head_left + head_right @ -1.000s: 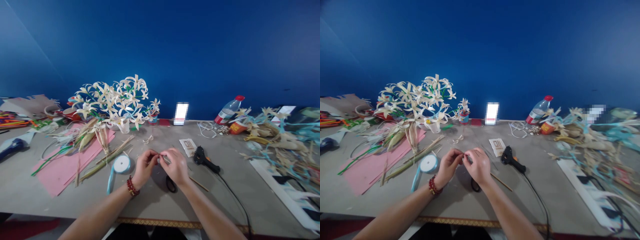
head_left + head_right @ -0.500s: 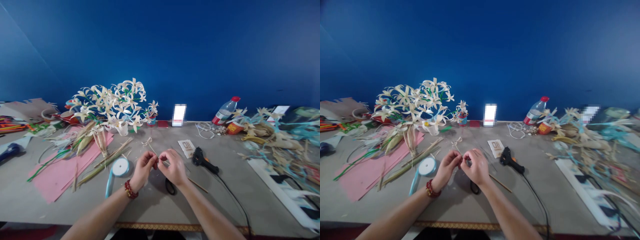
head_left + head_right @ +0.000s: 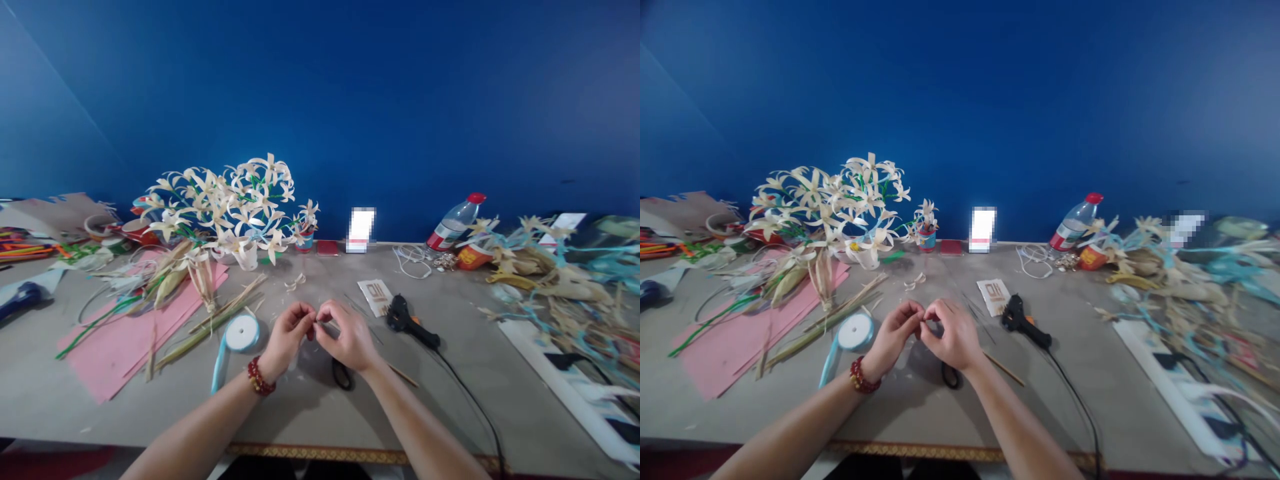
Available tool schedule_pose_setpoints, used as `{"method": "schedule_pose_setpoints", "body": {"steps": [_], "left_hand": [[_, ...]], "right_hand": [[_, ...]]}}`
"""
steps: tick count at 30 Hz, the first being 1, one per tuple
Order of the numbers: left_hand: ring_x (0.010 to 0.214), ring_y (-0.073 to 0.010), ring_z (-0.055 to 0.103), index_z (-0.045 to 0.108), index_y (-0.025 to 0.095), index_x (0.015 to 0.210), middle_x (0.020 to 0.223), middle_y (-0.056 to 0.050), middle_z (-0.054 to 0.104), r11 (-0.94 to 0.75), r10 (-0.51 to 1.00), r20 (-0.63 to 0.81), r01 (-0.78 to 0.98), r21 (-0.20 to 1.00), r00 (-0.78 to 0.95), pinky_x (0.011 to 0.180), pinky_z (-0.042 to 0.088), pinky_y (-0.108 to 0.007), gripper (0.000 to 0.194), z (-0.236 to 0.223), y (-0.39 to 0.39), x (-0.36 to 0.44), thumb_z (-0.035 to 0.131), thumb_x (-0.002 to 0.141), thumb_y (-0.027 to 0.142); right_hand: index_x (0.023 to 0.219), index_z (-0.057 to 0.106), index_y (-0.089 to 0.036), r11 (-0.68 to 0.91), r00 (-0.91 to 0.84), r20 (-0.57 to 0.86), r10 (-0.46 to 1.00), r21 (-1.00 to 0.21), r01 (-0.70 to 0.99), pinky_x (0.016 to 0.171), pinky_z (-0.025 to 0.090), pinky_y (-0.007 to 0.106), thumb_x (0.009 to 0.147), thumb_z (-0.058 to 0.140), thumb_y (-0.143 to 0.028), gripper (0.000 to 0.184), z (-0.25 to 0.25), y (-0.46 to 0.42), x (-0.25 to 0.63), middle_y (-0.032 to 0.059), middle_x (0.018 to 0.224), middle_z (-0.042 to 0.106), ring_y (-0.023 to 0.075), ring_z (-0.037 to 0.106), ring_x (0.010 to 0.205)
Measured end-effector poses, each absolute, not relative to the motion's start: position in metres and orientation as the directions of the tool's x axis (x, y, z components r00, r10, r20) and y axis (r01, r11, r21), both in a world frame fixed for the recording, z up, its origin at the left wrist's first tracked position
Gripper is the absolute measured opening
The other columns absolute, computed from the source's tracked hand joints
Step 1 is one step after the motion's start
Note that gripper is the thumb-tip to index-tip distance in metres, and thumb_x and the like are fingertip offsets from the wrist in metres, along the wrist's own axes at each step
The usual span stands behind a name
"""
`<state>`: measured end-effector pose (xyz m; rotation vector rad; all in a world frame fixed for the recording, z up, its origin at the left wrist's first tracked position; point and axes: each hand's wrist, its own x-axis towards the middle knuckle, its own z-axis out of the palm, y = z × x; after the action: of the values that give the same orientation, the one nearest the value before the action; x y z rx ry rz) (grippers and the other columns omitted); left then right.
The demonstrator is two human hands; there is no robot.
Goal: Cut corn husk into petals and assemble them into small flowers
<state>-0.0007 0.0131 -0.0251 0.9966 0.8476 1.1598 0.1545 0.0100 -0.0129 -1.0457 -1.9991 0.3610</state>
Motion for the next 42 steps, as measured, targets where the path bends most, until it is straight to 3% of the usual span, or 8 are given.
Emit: {"method": "schedule_pose_setpoints", "body": {"steps": [9, 13, 18, 24, 28, 31, 35, 42], "left_hand": [[0.051, -0.0063, 0.047, 0.058, 0.015, 0.080, 0.060, 0.005, 0.054, 0.213, 0.960, -0.113, -0.410, 0.887, 0.255, 0.052, 0.036, -0.019, 0.034, -0.023, 0.014, -0.002, 0.077, 0.072, 0.041], [0.050, -0.0059, 0.047, 0.058, 0.014, 0.078, 0.061, 0.004, 0.054, 0.191, 0.967, -0.105, -0.394, 0.899, 0.230, 0.051, 0.035, -0.019, 0.034, -0.024, 0.015, -0.002, 0.078, 0.071, 0.041], [0.053, -0.0061, 0.046, 0.058, 0.015, 0.078, 0.066, 0.003, 0.055, 0.139, 0.969, -0.044, -0.384, 0.913, 0.245, 0.052, 0.036, -0.019, 0.032, -0.025, 0.013, -0.001, 0.075, 0.075, 0.041], [0.051, -0.0061, 0.046, 0.056, 0.015, 0.081, 0.063, 0.004, 0.053, 0.189, 0.964, -0.080, -0.445, 0.875, 0.252, 0.052, 0.036, -0.019, 0.031, -0.028, 0.016, -0.004, 0.075, 0.075, 0.039], [0.050, -0.0052, 0.044, 0.056, 0.015, 0.080, 0.061, 0.006, 0.051, 0.142, 0.988, -0.101, -0.450, 0.882, 0.114, 0.051, 0.033, -0.018, 0.029, -0.032, 0.023, -0.008, 0.074, 0.075, 0.038], [0.052, -0.0054, 0.046, 0.056, 0.015, 0.080, 0.064, 0.005, 0.053, 0.070, 0.997, -0.047, -0.392, 0.917, 0.068, 0.052, 0.035, -0.018, 0.026, -0.031, 0.024, -0.009, 0.071, 0.079, 0.037], [0.053, -0.0062, 0.048, 0.057, 0.015, 0.080, 0.066, 0.004, 0.055, 0.016, 0.996, 0.013, -0.316, 0.949, 0.089, 0.053, 0.038, -0.019, 0.023, -0.031, 0.021, -0.007, 0.067, 0.082, 0.036], [0.051, -0.0058, 0.045, 0.058, 0.016, 0.084, 0.065, 0.005, 0.053, -0.024, 0.993, 0.051, -0.246, 0.969, 0.103, 0.051, 0.036, -0.019, 0.021, -0.031, 0.021, -0.005, 0.067, 0.083, 0.035]], "right_hand": [[0.080, 0.056, -0.022, 0.745, -0.300, 0.701, 0.647, -0.496, 0.446, 0.078, 0.048, 0.032, 0.083, 0.055, -0.011, 0.012, -0.012, 0.011, 0.156, 0.0049, 0.087, 0.064, 0.0190, 0.059, 0.083], [0.076, 0.054, -0.023, 0.719, -0.269, 0.673, 0.689, -0.585, 0.376, 0.075, 0.048, 0.031, 0.082, 0.056, -0.009, 0.015, -0.015, 0.009, 0.152, 0.0030, 0.084, 0.066, 0.0176, 0.060, 0.079], [0.092, 0.059, -0.023, 0.373, -0.205, 0.369, 0.907, -0.928, -0.018, 0.058, 0.048, 0.025, 0.084, 0.061, -0.018, 0.010, -0.018, 0.008, 0.148, 0.0011, 0.087, 0.063, 0.0117, 0.056, 0.062], [0.117, 0.057, -0.026, 0.065, -0.402, 0.220, 0.888, -0.928, -0.366, 0.044, 0.040, 0.019, 0.078, 0.072, -0.025, 0.042, -0.014, 0.006, 0.155, -0.0017, 0.082, 0.056, 0.0071, 0.045, 0.053], [0.110, 0.061, -0.024, 0.136, -0.360, 0.227, 0.905, -0.956, -0.260, 0.050, 0.043, 0.022, 0.084, 0.067, -0.032, 0.028, -0.011, 0.005, 0.158, -0.0015, 0.079, 0.055, 0.0091, 0.050, 0.055], [0.107, 0.063, -0.023, 0.298, -0.221, 0.275, 0.936, -0.952, 0.077, 0.057, 0.044, 0.023, 0.086, 0.063, -0.033, 0.022, -0.013, 0.012, 0.162, -0.0032, 0.071, 0.052, 0.0109, 0.051, 0.057], [0.101, 0.067, -0.022, 0.391, -0.181, 0.349, 0.920, -0.765, 0.512, 0.057, 0.040, 0.023, 0.087, 0.063, -0.033, 0.019, -0.019, 0.021, 0.165, -0.0038, 0.062, 0.053, 0.0124, 0.049, 0.055], [0.086, 0.067, -0.022, 0.458, -0.266, 0.382, 0.885, -0.607, 0.649, 0.059, 0.038, 0.023, 0.092, 0.055, -0.029, 0.016, -0.013, 0.015, 0.164, -0.0016, 0.066, 0.064, 0.0136, 0.057, 0.060]]}}
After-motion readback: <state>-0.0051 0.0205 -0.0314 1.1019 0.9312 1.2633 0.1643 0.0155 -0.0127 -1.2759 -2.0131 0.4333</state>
